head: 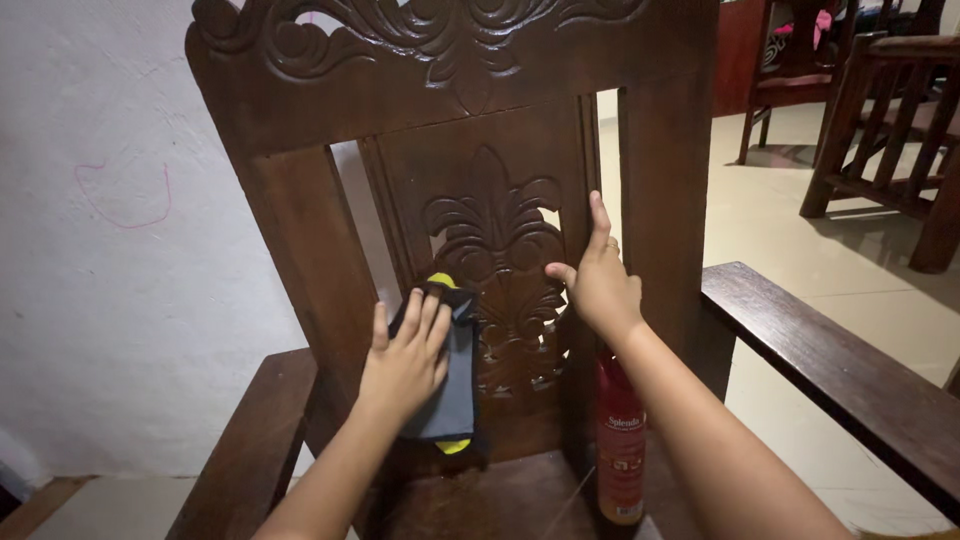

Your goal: The person wipes the backrest of a wooden chair using a cloth and a red spray bottle, applying cleaner to the surface and rubbing it into the carved details.

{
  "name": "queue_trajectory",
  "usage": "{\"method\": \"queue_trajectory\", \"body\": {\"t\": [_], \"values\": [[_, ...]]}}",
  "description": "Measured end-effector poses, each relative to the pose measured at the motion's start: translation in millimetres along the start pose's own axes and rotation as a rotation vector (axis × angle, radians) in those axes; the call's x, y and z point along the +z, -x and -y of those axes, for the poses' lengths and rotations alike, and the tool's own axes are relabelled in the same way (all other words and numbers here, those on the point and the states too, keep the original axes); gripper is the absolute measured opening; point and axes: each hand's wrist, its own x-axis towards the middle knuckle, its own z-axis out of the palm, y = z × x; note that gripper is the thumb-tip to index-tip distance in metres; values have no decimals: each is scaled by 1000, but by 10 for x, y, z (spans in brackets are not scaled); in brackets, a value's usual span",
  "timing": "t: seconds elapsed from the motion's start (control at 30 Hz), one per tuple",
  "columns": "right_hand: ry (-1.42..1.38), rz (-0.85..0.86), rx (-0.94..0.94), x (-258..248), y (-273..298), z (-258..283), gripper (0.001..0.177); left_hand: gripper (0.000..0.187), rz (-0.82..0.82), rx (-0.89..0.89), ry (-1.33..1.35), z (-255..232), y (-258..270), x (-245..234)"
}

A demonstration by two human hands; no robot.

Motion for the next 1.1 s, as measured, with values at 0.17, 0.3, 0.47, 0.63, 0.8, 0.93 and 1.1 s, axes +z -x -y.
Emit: {"method": "queue_trajectory", "body": {"t": [0.17, 0.3, 0.47, 0.63, 0.8, 0.93, 1.1], "values": [[2, -21, -6, 18, 20, -2, 117, 70, -99, -110, 151, 88, -199, 91], [-1, -19, 14, 30, 19, 18, 117, 74, -61, -103, 125, 135, -422, 6], [3, -31, -23, 44, 23, 9, 117, 80, -83, -190, 107, 75, -503, -135], [-20, -28, -36, 33, 2, -12, 118, 82, 71, -110, 239, 131, -751, -333], [-86, -80, -131, 17, 0, -29, 117, 87, 91, -2, 222, 108, -888, -381], [-34, -15, -47, 26, -20, -19, 119, 77, 55, 33, 193, 228, -791, -282], [-60, -67, -77, 12, 13, 5, 117, 64, -107, -40, 189, 200, -557, -186]]}}
